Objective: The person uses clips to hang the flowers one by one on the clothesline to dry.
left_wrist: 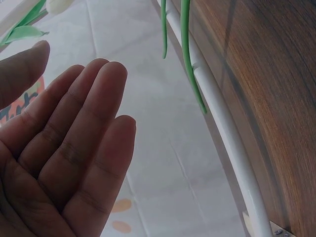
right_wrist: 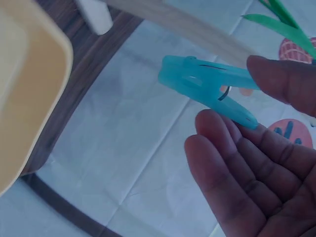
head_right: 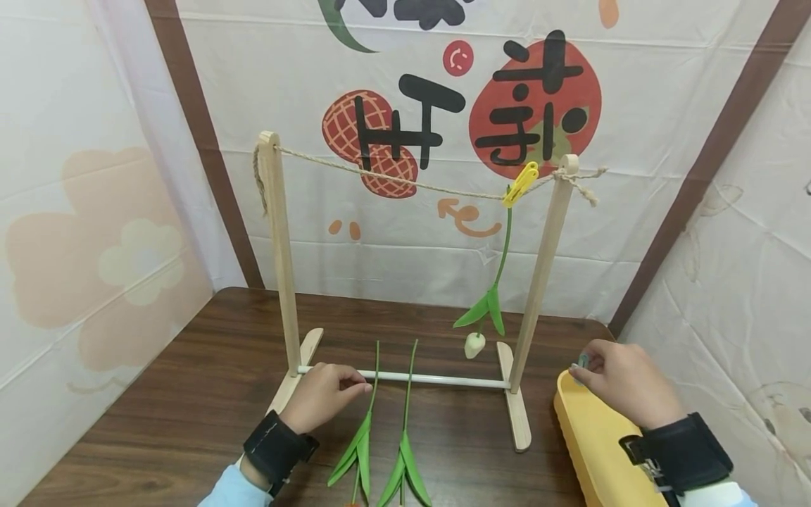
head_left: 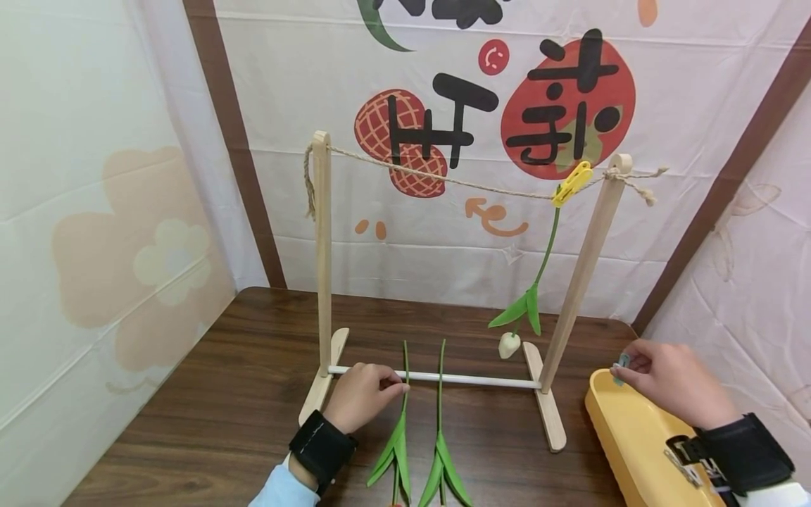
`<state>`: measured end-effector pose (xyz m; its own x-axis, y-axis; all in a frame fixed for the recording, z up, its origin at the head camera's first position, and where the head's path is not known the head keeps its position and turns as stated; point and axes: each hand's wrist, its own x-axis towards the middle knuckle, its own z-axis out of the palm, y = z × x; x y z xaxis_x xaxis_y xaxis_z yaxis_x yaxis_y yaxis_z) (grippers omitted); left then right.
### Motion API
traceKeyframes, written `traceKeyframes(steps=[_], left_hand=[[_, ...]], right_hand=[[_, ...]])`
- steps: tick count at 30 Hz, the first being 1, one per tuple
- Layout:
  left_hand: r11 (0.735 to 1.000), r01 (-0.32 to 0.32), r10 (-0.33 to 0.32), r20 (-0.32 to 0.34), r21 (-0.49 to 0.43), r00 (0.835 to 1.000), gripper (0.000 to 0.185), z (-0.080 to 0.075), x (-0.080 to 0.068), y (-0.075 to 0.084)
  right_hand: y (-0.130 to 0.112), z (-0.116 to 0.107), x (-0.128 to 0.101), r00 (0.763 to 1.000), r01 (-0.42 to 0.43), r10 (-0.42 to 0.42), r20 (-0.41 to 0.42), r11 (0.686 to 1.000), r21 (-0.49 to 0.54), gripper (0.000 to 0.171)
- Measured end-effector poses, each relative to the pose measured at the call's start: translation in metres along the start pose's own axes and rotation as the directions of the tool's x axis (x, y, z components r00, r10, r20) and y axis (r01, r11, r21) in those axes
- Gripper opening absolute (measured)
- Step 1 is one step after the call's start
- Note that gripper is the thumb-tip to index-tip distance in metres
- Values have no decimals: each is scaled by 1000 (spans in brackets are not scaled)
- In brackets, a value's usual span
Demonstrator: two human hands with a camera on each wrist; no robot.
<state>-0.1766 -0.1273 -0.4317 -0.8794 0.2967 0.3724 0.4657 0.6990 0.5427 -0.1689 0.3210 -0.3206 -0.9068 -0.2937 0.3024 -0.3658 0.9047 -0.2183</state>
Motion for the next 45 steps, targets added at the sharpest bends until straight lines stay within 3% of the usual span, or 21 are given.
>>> traceKeyframes(steps=[10,17,25,32,37,45], left_hand=[[1000,7,-7,-3,3,1000,14,-1,1,0],[1000,8,-8,-1,10,1000,14,-1,0,0],[1000,13,-12,-2,27,1000,13,-2,0,0],[999,17,-16,-28,36,999,17,-1,0,-2],[999,12,-10,-46,43,999,17,-1,0,-2],[999,27,-26,-28,45,999,21,-2,1,-3]], right_hand=[[-25,15,4,991,-8,18,-131,997,77,19],[-39,34,8,971,10,28,-237,987,157,19],[-53,60,9,957,21,63,-284,959,284,18],[-63,83,13,954,28,83,-288,933,360,17],[-72,95,17,960,12,113,-256,897,442,15],[-84,106,23,973,16,108,-204,851,525,17]])
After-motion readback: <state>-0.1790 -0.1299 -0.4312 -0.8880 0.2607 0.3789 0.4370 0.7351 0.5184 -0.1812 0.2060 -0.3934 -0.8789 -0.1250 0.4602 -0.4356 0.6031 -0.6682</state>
